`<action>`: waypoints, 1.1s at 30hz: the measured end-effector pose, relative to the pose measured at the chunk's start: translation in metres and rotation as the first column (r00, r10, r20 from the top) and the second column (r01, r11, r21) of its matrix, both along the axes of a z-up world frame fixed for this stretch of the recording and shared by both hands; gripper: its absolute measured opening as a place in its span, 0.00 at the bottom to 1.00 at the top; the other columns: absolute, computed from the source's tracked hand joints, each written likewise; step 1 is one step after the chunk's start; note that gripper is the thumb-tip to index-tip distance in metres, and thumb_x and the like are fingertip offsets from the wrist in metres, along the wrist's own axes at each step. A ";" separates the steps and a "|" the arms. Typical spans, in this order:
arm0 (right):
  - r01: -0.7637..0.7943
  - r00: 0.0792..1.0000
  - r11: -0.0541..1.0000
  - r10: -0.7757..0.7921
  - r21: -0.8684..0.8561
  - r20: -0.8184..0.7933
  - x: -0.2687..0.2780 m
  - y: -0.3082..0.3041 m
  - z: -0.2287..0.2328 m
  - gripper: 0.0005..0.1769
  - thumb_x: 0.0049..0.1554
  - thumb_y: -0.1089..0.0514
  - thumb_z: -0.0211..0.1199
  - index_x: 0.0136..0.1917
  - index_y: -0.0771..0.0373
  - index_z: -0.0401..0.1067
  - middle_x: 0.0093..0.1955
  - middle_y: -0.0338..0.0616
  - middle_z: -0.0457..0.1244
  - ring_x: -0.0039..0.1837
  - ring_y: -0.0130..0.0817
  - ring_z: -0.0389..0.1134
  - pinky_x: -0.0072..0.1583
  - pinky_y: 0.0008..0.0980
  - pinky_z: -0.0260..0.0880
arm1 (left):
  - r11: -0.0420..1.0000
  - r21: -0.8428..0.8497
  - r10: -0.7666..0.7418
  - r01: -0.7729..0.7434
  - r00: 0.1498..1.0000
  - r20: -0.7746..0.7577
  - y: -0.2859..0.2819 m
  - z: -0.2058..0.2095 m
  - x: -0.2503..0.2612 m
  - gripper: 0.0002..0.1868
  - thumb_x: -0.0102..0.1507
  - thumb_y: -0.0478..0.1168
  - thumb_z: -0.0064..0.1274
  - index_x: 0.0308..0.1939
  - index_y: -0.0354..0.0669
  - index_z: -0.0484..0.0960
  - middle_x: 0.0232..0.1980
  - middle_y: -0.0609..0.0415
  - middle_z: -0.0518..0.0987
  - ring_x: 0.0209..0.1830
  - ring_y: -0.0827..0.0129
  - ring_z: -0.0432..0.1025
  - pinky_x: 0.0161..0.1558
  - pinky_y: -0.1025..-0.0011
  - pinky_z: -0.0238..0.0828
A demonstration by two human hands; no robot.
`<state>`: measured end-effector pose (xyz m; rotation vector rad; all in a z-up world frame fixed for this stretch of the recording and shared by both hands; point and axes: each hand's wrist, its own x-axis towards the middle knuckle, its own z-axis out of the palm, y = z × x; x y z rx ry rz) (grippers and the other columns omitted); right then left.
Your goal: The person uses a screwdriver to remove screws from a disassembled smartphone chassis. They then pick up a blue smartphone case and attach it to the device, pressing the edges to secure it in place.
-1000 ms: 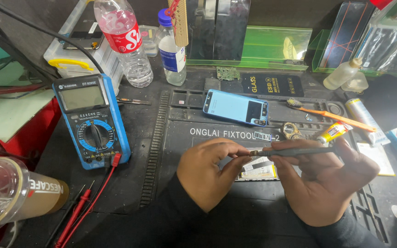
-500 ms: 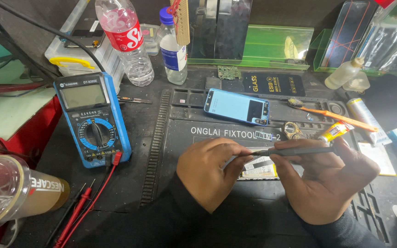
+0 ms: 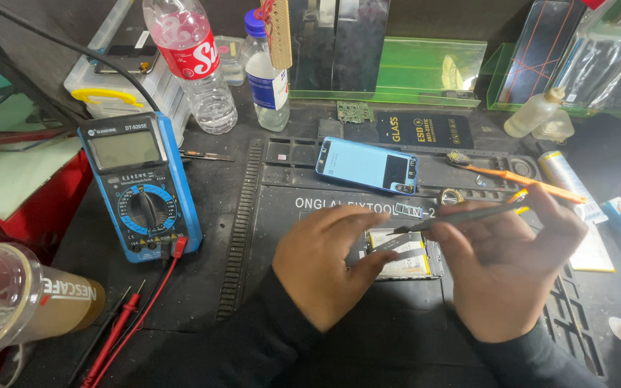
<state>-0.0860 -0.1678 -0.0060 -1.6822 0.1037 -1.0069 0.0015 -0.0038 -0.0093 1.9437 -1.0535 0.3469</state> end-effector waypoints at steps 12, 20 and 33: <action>0.086 0.973 0.789 0.066 0.608 -0.223 0.016 -0.014 0.016 0.34 0.60 0.68 0.61 0.74 0.50 0.51 0.48 0.48 0.58 0.43 0.34 0.66 0.52 0.34 0.77 | 0.778 0.623 -0.156 0.079 0.985 0.070 0.041 -0.010 0.055 0.32 0.61 0.70 0.54 0.54 0.51 0.83 0.49 0.56 0.82 0.47 0.49 0.74 0.42 0.48 0.71; -0.215 0.967 0.976 0.209 -0.029 -0.146 -0.001 -0.018 -0.015 0.45 0.54 0.76 0.62 0.74 0.53 0.42 0.50 0.63 0.63 0.50 0.48 0.71 0.53 0.42 0.80 | 0.774 0.610 -0.167 0.170 0.984 -0.062 0.044 -0.011 0.053 0.37 0.52 0.67 0.67 0.57 0.52 0.81 0.52 0.58 0.77 0.54 0.53 0.68 0.47 0.49 0.67; -0.289 0.956 0.703 0.172 -0.650 -0.239 0.003 -0.024 -0.028 0.40 0.55 0.62 0.75 0.74 0.54 0.58 0.50 0.31 0.70 0.50 0.30 0.78 0.55 0.24 0.73 | 0.842 0.523 -0.155 0.128 0.988 0.008 0.043 -0.030 0.056 0.39 0.46 0.68 0.68 0.54 0.54 0.84 0.52 0.58 0.78 0.53 0.54 0.68 0.45 0.49 0.67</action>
